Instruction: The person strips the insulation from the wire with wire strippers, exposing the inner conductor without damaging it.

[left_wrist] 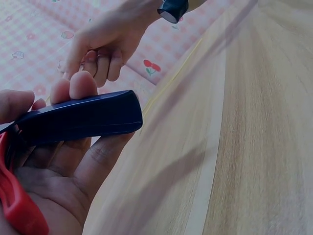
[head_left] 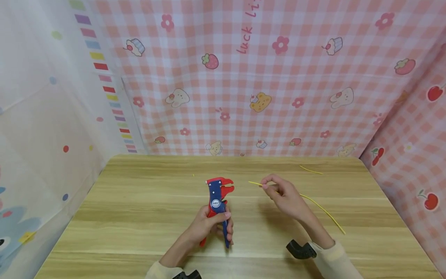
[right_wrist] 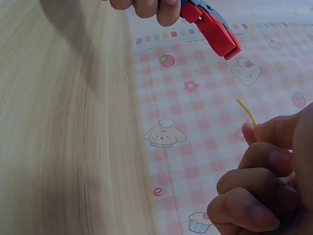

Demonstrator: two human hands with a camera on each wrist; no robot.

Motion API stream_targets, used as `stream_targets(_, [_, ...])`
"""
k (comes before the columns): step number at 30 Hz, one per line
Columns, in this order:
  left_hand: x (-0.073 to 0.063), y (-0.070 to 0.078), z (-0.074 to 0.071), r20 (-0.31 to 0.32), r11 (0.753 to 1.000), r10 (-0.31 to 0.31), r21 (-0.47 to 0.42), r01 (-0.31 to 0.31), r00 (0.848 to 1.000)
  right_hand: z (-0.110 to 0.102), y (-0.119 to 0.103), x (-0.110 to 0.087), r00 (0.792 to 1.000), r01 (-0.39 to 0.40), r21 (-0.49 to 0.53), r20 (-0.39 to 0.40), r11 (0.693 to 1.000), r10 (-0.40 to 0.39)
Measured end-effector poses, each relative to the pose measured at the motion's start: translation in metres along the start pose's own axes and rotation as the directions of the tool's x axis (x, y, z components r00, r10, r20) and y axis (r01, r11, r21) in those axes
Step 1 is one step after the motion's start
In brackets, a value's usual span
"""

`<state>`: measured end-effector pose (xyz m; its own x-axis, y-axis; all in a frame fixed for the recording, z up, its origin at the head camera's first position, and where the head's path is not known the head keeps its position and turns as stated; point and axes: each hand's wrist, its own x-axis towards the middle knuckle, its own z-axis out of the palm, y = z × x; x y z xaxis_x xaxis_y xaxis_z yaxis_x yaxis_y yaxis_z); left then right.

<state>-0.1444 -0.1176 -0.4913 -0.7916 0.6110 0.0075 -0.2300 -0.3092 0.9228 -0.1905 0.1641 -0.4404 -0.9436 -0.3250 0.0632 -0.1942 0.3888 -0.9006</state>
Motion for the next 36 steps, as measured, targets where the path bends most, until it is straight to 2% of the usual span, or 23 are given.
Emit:
stream_targets(7, [-0.001, 0.002, 0.005, -0.005, 1.0, -0.027, 0.014, 0.028, 1.0, 0.001, -0.007, -0.003, 1.0, -0.003, -0.008, 0.007, 1.0, 0.003])
stream_targets(13, [-0.001, 0.002, 0.007, -0.004, 0.999, -0.024, 0.021, 0.024, 1.0, 0.003, -0.013, -0.005, 1.0, 0.012, -0.016, 0.012, 1.0, -0.012])
stream_targets(26, [0.0, 0.003, 0.012, -0.001, 0.999, -0.049, 0.007, 0.049, 0.999, 0.008, -0.016, -0.007, 0.999, 0.006, 0.032, 0.043, 0.999, -0.007])
stream_targets(36, [-0.001, 0.0, 0.015, 0.019, 1.0, -0.026, -0.002, 0.026, 0.999, 0.011, -0.019, -0.009, 0.997, 0.036, 0.053, 0.064, 0.998, -0.039])
